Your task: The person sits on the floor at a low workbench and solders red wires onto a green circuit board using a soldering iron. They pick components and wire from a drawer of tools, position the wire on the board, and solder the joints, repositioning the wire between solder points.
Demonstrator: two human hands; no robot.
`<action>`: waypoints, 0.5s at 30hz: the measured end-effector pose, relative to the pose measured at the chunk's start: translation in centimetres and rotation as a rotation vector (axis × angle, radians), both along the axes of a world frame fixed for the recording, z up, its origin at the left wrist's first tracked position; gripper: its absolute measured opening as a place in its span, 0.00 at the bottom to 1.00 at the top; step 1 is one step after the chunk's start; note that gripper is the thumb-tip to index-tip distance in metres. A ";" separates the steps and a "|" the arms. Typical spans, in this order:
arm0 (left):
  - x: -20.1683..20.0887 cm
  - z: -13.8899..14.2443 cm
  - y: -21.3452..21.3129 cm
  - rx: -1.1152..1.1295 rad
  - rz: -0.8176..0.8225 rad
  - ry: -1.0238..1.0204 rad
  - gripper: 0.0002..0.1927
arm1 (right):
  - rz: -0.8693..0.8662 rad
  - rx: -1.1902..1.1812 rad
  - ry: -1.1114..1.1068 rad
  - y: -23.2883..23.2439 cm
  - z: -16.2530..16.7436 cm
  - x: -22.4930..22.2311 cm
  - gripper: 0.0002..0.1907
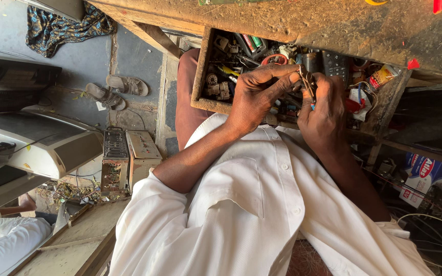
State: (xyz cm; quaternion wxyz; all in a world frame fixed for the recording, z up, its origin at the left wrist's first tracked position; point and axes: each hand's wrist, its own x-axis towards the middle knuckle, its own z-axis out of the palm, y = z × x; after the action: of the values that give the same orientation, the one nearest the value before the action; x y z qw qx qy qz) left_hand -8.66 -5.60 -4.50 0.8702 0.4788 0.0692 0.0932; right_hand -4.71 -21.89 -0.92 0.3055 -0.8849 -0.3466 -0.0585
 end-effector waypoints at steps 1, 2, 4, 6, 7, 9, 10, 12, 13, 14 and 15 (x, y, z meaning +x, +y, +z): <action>0.0 0.0 0.0 -0.017 -0.002 0.006 0.11 | -0.003 0.003 0.001 0.0 -0.1 0.0 0.14; 0.0 0.0 0.0 -0.033 -0.004 0.011 0.11 | -0.006 0.006 0.002 -0.1 -0.2 0.0 0.14; 0.0 0.0 0.0 0.030 0.016 0.016 0.10 | -0.011 0.005 0.004 -0.1 -0.5 0.0 0.13; 0.2 -0.1 0.0 0.043 0.020 0.018 0.10 | -0.017 -0.002 -0.002 -0.2 -0.7 0.1 0.11; 0.1 -0.1 -0.1 0.025 0.016 0.021 0.10 | -0.015 -0.008 -0.009 -0.3 -0.8 0.1 0.11; 0.1 -0.2 -0.1 0.006 0.019 0.022 0.10 | -0.012 -0.022 -0.025 -0.4 -1.0 0.2 0.10; 0.1 -0.3 -0.1 0.005 0.026 0.021 0.10 | -0.021 -0.034 -0.028 -0.4 -1.1 0.3 0.10; 0.1 -0.5 -0.2 0.000 0.032 0.029 0.10 | -0.040 -0.059 -0.036 -0.6 -1.4 0.3 0.10; 0.2 -0.5 -0.2 -0.003 0.031 0.040 0.10 | -0.042 -0.064 -0.040 -0.7 -1.5 0.3 0.10; 0.2 -0.5 -0.3 -0.007 0.031 0.052 0.10 | -0.044 -0.070 -0.044 -0.7 -1.6 0.3 0.10; 0.1 -0.5 -0.2 0.010 0.026 0.053 0.10 | -0.046 -0.074 -0.047 -0.8 -1.7 0.3 0.10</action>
State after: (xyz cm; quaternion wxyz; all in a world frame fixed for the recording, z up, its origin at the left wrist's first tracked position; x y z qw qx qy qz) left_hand -8.51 -5.85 -4.97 0.8644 0.4845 0.0978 0.0924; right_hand -4.42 -22.68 -2.59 0.2630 -0.9017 -0.3351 -0.0734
